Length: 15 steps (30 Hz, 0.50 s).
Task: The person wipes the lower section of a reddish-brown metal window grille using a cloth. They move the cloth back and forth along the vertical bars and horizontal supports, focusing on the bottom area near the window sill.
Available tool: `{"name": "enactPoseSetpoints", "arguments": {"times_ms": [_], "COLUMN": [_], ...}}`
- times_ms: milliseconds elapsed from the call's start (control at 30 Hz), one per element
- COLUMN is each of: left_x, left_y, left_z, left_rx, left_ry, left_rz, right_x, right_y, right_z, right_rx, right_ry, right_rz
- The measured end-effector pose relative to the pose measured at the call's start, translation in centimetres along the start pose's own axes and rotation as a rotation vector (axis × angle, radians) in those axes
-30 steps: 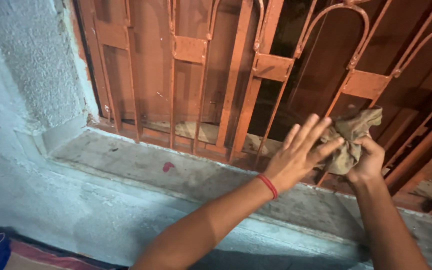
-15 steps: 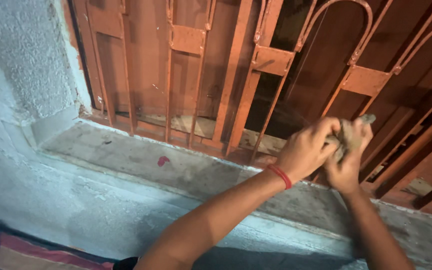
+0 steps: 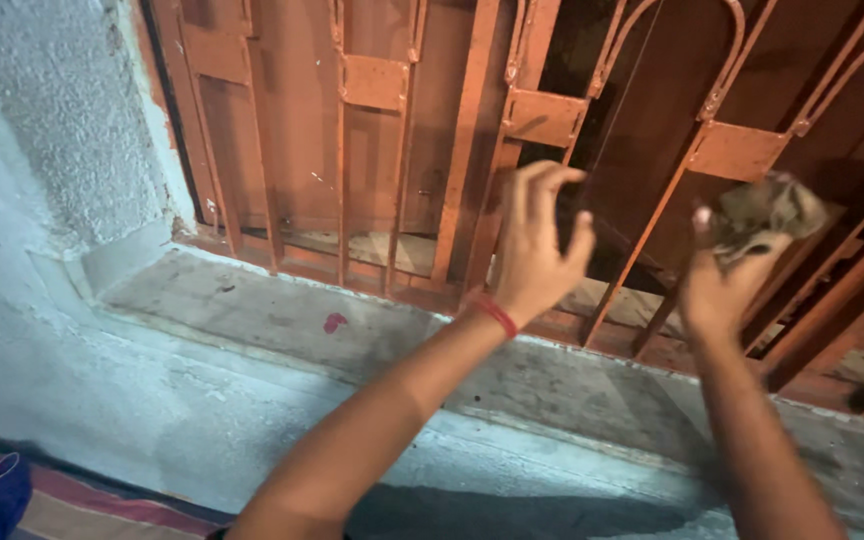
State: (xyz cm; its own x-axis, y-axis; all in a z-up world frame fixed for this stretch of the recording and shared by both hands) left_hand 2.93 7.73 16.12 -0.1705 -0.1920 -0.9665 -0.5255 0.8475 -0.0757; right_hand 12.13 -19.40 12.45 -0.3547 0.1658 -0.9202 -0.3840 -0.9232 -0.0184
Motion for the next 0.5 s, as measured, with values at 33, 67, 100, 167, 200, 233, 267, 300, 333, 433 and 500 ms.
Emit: {"name": "enactPoseSetpoints", "arguments": {"times_ms": [33,67,100,167,200,233,267,300,333,433,500], "left_x": [0.0,0.0,0.1,0.7,1.1,1.2,1.3,1.5,1.5,0.6,-0.4], "left_y": [0.3,0.6,0.8,0.6,0.3,0.1,-0.2,-0.4,-0.9,-1.8,-2.6], "left_z": [0.8,1.6,2.5,3.7,4.1,4.5,4.8,5.1,5.2,5.6,5.9], "left_rx": [-0.012,-0.024,-0.035,-0.008,0.007,0.024,0.041,0.055,0.079,0.136,0.181], "left_ry": [0.019,0.039,0.058,0.072,0.079,0.088,0.096,0.107,0.118,0.146,0.167], "left_rz": [0.014,0.028,0.043,0.111,0.146,0.154,0.162,0.169,0.185,0.246,0.307], "right_x": [-0.7,-1.3,-1.8,-1.7,-1.4,-1.7,-2.1,-2.2,-2.3,-3.0,-2.9], "right_y": [0.1,0.2,0.4,0.5,0.4,1.0,1.5,2.0,2.3,1.8,2.1], "right_z": [0.3,0.7,1.0,0.7,0.1,-0.8,-2.0,-3.0,-3.1,-1.6,0.2], "right_rx": [-0.058,-0.116,-0.174,-0.36,-0.452,-0.48,-0.507,-0.536,-0.517,-0.453,-0.371], "right_ry": [-0.05,-0.099,-0.148,-0.264,-0.322,-0.347,-0.371,-0.397,-0.345,-0.21,-0.152], "right_rz": [0.04,0.08,0.119,0.171,0.196,0.144,0.092,0.043,0.034,-0.078,-0.274]}}
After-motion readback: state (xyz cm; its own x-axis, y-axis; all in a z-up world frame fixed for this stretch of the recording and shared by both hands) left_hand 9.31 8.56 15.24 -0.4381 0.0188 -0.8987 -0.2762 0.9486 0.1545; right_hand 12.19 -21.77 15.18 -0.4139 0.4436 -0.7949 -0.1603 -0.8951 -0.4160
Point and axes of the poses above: each hand's wrist, its own x-axis away from the middle knuckle, its own y-axis out of the back of the hand, z = x × y, the point moved 8 cm from there along -x, towards the middle knuckle, and after that the axes turned 5 degrees about -x, right-handed, at the moved point
